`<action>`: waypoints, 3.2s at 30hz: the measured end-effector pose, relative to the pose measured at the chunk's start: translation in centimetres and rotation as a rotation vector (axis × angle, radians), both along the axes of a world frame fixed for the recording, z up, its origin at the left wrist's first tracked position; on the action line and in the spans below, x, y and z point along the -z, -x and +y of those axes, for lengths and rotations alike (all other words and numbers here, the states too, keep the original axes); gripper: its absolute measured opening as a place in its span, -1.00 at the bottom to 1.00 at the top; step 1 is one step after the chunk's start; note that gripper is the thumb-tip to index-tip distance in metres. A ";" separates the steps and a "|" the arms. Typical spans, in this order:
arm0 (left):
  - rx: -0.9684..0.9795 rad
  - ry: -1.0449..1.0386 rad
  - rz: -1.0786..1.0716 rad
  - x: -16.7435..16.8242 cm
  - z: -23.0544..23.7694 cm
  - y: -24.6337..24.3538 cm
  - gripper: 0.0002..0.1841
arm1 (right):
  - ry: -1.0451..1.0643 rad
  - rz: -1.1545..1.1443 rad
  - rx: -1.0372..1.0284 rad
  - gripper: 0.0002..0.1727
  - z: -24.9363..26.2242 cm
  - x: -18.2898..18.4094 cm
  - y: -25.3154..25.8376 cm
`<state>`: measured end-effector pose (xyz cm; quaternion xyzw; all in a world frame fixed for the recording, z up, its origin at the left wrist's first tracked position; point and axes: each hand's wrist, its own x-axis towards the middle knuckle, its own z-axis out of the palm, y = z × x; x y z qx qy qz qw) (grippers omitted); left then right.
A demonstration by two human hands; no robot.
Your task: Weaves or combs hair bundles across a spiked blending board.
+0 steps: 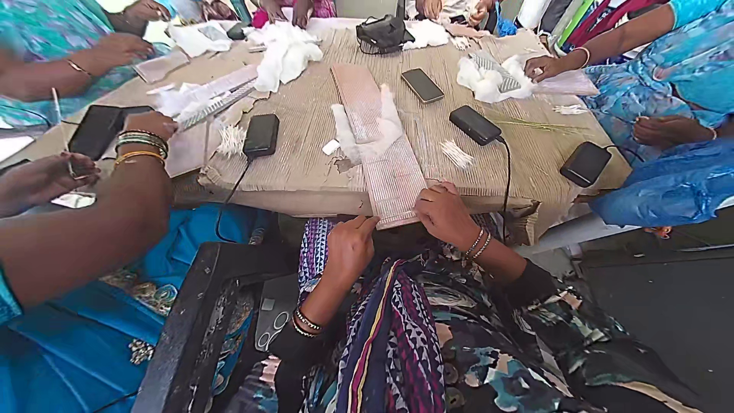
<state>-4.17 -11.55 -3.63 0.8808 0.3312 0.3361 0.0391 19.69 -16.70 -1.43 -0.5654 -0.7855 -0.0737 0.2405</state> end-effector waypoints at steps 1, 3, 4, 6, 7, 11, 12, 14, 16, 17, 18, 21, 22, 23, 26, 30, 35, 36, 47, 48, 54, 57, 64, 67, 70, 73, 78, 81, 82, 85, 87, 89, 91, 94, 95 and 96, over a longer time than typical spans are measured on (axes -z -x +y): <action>-0.012 -0.013 -0.004 -0.2 0.1 0.2 -0.69 | -0.002 -0.006 -0.002 -0.77 0.3 0.0 0.4; -0.037 -0.020 0.010 -0.5 0.4 0.6 -0.73 | 0.023 -0.015 -0.001 -0.80 0.6 -0.1 1.0; -0.044 -0.011 0.025 -0.7 0.6 0.6 -0.74 | 0.045 -0.023 0.004 -0.82 0.6 -0.1 1.2; -0.042 0.014 0.063 -0.9 1.2 0.3 -0.76 | 0.072 -0.048 0.014 -0.82 0.8 0.1 1.2; -0.029 0.031 0.083 -0.9 1.4 0.0 -0.76 | 0.074 -0.068 0.019 -0.81 0.9 0.3 1.2; 0.044 0.043 0.112 -0.6 2.0 -1.2 -0.82 | 0.015 -0.108 0.007 -0.76 1.0 0.6 1.3; 0.052 0.037 0.106 -0.6 2.2 -1.4 -0.83 | 0.007 -0.107 -0.007 -0.76 1.0 0.6 1.2; 0.059 0.034 0.097 -0.5 2.6 -1.6 -0.82 | 0.003 -0.097 -0.042 -0.77 1.2 0.4 0.8; 0.051 0.022 0.089 -0.5 2.8 -1.6 -0.81 | 0.013 -0.106 -0.050 -0.80 1.4 -0.1 -0.1; 0.039 0.018 0.084 -0.4 3.0 -1.5 -0.82 | 0.026 -0.115 -0.032 -0.81 1.6 -0.3 -0.9; 0.021 0.024 0.079 -0.4 3.1 -1.3 -0.82 | 0.036 -0.121 0.002 -0.81 1.8 -0.7 -1.8; -0.047 0.063 0.049 -0.4 3.9 -0.2 -0.83 | 0.029 -0.061 0.200 -0.83 3.2 -2.1 -5.6; -0.062 0.078 0.038 -0.3 4.2 0.2 -0.83 | 0.026 -0.031 0.286 -0.83 3.9 -2.5 -6.9; -0.070 0.094 0.031 -0.2 4.3 0.5 -0.83 | 0.026 -0.013 0.372 -0.81 4.7 -2.8 -8.2; -0.083 0.175 0.005 -0.1 4.4 1.1 -0.83 | 0.090 -0.045 0.538 -0.81 6.5 -2.9 -10.3; -0.084 0.262 -0.044 0.2 4.1 1.6 -0.80 | 0.113 -0.029 0.522 -0.77 7.3 -3.9 -8.4; -0.072 0.351 -0.052 0.6 3.9 1.9 -0.81 | 0.068 -0.035 0.179 -0.70 13.8 -6.2 -2.7; -0.065 0.357 -0.053 0.5 3.7 1.8 -0.81 | 0.112 -0.088 0.125 -0.68 15.7 -6.5 -1.7; -0.094 0.414 -0.107 1.1 3.6 3.8 -0.79 | 0.577 -0.287 0.512 -0.64 16.5 -7.6 -3.1; -0.091 0.422 -0.108 1.4 3.7 3.8 -0.80 | 0.583 -0.244 0.517 -0.66 15.5 -7.5 -3.5; -0.071 0.429 -0.148 1.1 4.1 2.6 -0.81 | 0.230 0.052 0.411 -0.67 14.6 -6.3 -4.1; -0.072 0.477 -0.156 0.7 3.7 2.4 -0.79 | 0.332 0.002 0.343 -0.60 16.2 -5.0 -3.9; -0.121 0.588 -0.166 0.3 3.1 4.2 -0.77 | 0.199 0.752 0.345 -0.79 14.6 -5.4 -5.7; -0.118 0.646 -0.174 0.2 3.4 3.9 -0.77 | 0.240 1.254 0.290 -0.78 12.9 -6.4 -7.2; -0.092 0.651 -0.213 0.0 3.4 2.8 -0.77 | 0.401 1.445 0.076 -0.66 11.4 -7.1 -8.0; -0.061 0.664 -0.258 -0.6 3.2 2.0 -0.79 | 0.641 1.249 -0.201 -0.65 10.6 -7.0 -7.7; -0.054 0.661 -0.262 -2.1 3.1 1.8 -0.81 | 1.059 0.689 -0.340 -0.69 11.8 -5.2 -5.2; -0.070 0.588 -0.202 -3.1 3.1 1.7 -0.84 | 1.078 0.234 -0.227 -0.73 13.0 -5.1 -3.1; -0.074 0.555 -0.167 -3.4 3.2 1.5 -0.84 | 1.064 0.132 -0.204 -0.75 13.4 -5.2 -2.6; -0.053 0.446 -0.088 -4.0 3.5 0.5 -0.85 | 1.028 0.000 -0.161 -0.81 13.8 -6.0 -2.0; -0.046 0.383 -0.061 -3.7 3.9 -0.4 -0.84 | 1.021 0.005 -0.153 -0.80 14.0 -6.6 -2.3; -0.048 0.363 -0.034 -3.3 4.3 -1.4 -0.83 | 1.003 0.070 -0.138 -0.77 14.1 -6.5 -3.1; -0.052 0.349 -0.002 -2.9 4.7 -2.2 -0.83 | 0.978 0.150 -0.109 -0.78 13.9 -6.5 -3.9; -0.072 0.340 0.050 -2.4 4.7 -2.9 -0.84 | 0.903 0.192 -0.036 -0.82 13.0 -6.7 -4.2; -0.081 0.336 0.063 -2.5 4.5 -2.9 -0.83 | 0.843 0.201 -0.010 -0.82 12.5 -6.7 -4.0; -0.091 0.321 0.067 -2.5 4.3 -2.9 -0.84 | 0.767 0.208 0.005 -0.79 11.9 -6.6 -3.6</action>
